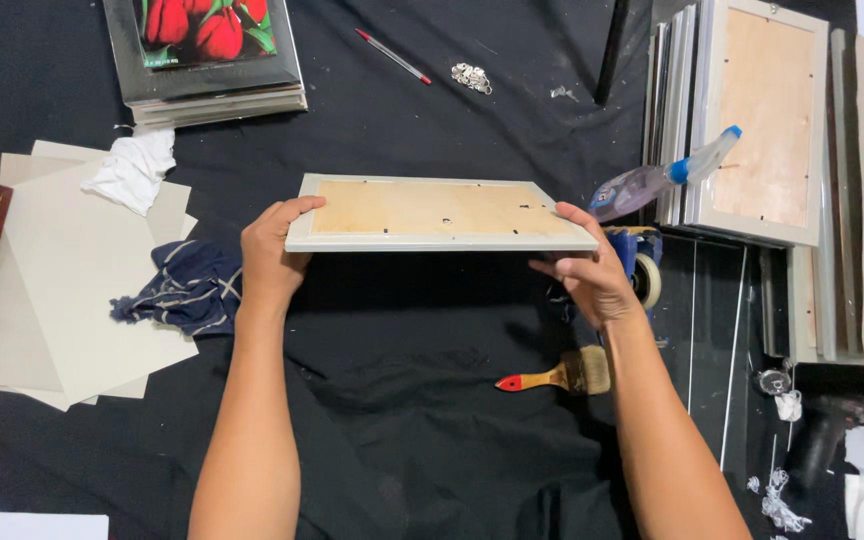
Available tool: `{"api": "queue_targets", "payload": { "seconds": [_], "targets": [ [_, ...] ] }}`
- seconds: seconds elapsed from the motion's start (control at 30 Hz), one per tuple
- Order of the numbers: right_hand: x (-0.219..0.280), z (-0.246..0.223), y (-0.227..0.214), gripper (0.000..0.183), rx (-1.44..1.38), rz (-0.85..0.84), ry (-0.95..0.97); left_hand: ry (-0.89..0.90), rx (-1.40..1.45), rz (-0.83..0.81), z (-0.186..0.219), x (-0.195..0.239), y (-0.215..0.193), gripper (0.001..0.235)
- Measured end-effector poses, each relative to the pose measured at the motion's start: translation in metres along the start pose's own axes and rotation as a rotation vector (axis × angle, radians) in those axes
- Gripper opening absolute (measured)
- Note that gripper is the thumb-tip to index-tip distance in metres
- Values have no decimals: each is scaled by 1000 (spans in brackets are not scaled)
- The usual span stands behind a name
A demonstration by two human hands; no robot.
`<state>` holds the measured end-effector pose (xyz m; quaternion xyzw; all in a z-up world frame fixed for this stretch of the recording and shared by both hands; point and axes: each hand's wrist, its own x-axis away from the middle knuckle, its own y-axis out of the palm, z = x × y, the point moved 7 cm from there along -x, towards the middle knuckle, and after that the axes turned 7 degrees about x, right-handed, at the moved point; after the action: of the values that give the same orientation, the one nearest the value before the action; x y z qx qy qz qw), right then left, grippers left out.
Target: The person cleans the back of a picture frame using a cloth and a brush, then flips it to reveal a tulip print. They continue to wipe and brush the frame's back surface, handling the frame and a backing board during the process.
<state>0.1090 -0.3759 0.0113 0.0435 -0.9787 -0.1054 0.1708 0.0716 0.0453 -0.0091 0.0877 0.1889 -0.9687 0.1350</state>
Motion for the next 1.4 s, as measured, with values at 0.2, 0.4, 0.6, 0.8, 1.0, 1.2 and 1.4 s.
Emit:
{"api": "queue_targets", "payload": {
  "seconds": [0.2, 0.4, 0.6, 0.8, 1.0, 1.2, 1.4],
  "targets": [
    [1, -17, -2, 54, 616, 384, -216, 34, 19, 9, 10, 0, -3, 37],
    [7, -36, -18, 31, 937, 498, -499, -8, 27, 14, 38, -4, -16, 25],
    [6, -51, -3, 51, 736, 325, -338, -196, 108, 4, 31, 1, -34, 37],
    [10, -28, 16, 56, 758, 364, -77, -509, -281, -260, 27, 5, -19, 60],
    [3, 5, 13, 57, 848, 357, 30, -626, -415, -410, 25, 12, -2, 73],
    [-3, 20, 28, 105, 823, 243, 71, -633, -377, -249, -11, 16, 4, 68],
    [4, 22, 36, 100, 839, 227, 130, -653, -398, -241, -30, 15, 12, 60]
  ]
}}
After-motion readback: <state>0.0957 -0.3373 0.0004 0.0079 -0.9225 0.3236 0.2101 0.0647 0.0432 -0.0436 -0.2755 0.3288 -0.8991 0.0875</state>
